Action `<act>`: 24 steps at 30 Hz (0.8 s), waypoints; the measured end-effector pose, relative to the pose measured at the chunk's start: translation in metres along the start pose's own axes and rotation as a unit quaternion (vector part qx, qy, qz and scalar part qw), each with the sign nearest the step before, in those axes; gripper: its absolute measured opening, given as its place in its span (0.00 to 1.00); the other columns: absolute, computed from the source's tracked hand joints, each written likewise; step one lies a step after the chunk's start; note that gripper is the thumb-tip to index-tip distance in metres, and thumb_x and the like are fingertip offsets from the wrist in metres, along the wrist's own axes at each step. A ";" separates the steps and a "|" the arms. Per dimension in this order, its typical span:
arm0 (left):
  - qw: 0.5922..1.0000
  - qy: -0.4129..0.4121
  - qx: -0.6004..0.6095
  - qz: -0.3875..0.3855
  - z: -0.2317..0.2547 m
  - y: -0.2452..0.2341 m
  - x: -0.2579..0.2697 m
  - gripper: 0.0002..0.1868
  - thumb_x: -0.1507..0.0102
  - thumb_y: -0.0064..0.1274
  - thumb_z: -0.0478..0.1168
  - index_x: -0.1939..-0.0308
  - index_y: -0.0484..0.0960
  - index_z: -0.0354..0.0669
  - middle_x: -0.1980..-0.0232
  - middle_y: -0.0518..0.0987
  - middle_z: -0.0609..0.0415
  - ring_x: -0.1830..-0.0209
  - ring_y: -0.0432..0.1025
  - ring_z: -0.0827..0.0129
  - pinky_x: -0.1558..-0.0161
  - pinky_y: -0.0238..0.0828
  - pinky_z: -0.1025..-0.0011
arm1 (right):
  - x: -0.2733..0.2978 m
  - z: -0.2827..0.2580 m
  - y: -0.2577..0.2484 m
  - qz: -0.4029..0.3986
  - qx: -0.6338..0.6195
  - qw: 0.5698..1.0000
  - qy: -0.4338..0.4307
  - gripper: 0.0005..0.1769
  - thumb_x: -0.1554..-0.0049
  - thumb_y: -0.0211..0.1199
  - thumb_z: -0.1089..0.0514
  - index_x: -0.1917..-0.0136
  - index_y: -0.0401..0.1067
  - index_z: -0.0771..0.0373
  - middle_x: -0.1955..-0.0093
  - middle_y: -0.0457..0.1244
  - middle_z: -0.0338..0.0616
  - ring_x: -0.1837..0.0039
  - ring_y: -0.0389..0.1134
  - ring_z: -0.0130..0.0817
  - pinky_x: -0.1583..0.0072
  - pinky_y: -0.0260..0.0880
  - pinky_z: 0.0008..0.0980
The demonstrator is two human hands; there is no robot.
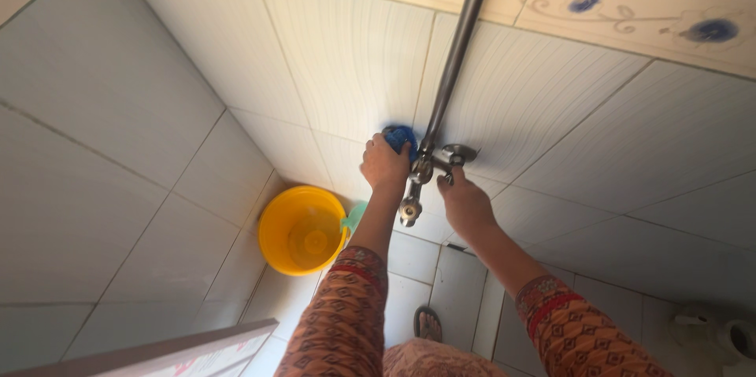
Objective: The person cleans a shower area using a blue scrubber and a green plastic jug. They repeatedly pour water from the jug onto the shower fixtures and scrub the metal pipe and wall tiles. The person also wipes the floor tiles near the yellow bucket.
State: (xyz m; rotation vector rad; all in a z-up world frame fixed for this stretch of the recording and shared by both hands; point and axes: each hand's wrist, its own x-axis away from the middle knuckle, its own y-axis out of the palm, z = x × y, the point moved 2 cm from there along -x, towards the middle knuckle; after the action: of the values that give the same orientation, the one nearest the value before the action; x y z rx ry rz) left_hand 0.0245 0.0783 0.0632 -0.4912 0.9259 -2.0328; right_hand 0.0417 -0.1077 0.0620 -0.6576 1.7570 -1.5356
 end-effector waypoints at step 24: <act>0.993 -0.074 0.087 -0.032 -0.080 0.033 -0.034 0.28 0.44 0.63 0.59 0.52 0.81 0.41 0.55 0.82 0.43 0.55 0.78 0.48 0.55 0.72 0.52 | 0.001 0.000 -0.004 -0.046 0.017 0.999 0.000 0.27 0.51 0.62 0.71 0.37 0.71 0.62 0.31 0.57 0.61 0.50 0.73 0.42 0.51 0.77 0.35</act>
State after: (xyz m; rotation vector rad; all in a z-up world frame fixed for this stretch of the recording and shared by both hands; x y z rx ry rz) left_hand 0.0120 0.1284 -0.0150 -0.5733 0.6453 -2.0806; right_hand 0.0411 -0.1088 0.0658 -0.7308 1.7173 -1.6230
